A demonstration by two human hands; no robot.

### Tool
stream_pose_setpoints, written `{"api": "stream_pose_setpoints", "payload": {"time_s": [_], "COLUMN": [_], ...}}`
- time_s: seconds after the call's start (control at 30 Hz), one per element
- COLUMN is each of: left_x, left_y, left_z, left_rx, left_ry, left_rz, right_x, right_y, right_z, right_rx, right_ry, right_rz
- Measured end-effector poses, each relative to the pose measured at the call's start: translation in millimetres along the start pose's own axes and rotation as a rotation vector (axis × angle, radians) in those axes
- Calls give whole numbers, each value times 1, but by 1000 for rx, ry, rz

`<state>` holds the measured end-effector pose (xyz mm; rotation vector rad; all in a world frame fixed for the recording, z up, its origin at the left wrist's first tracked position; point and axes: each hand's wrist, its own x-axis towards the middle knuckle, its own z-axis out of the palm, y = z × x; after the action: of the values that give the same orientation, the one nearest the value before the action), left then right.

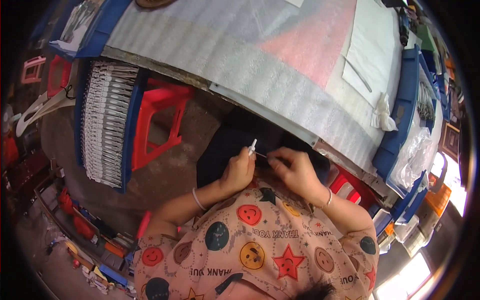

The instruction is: Assembling small hardware components by inserting metal pins into plastic housings at a workbench.

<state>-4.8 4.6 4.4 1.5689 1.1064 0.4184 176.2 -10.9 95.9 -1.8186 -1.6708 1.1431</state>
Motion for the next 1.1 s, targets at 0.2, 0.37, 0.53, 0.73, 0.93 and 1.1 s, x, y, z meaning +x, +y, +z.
{"api": "stream_pose_setpoints", "payload": {"time_s": [0.2,0.37,0.53,0.73,0.93,1.1], "left_x": [5,3,2,3,6,-1], "left_y": [-1,-1,-4,-3,4,2], "left_z": [-1,0,2,1,-6,-21], "left_rx": [-80,-70,23,-91,-228,-532], "left_ry": [-17,6,-30,-16,20,-62], "left_rz": [41,3,41,-30,19,-175], "right_x": [4,10,11,15,26,20], "right_y": [-31,-19,-8,-39,-42,-41], "right_z": [-8,-6,-5,-12,-28,-29], "right_rx": [-876,-463,343,-783,-474,-258], "right_ry": [-313,-258,-154,-469,-450,-364], "right_rz": [-396,-157,273,-220,-211,-91]}}
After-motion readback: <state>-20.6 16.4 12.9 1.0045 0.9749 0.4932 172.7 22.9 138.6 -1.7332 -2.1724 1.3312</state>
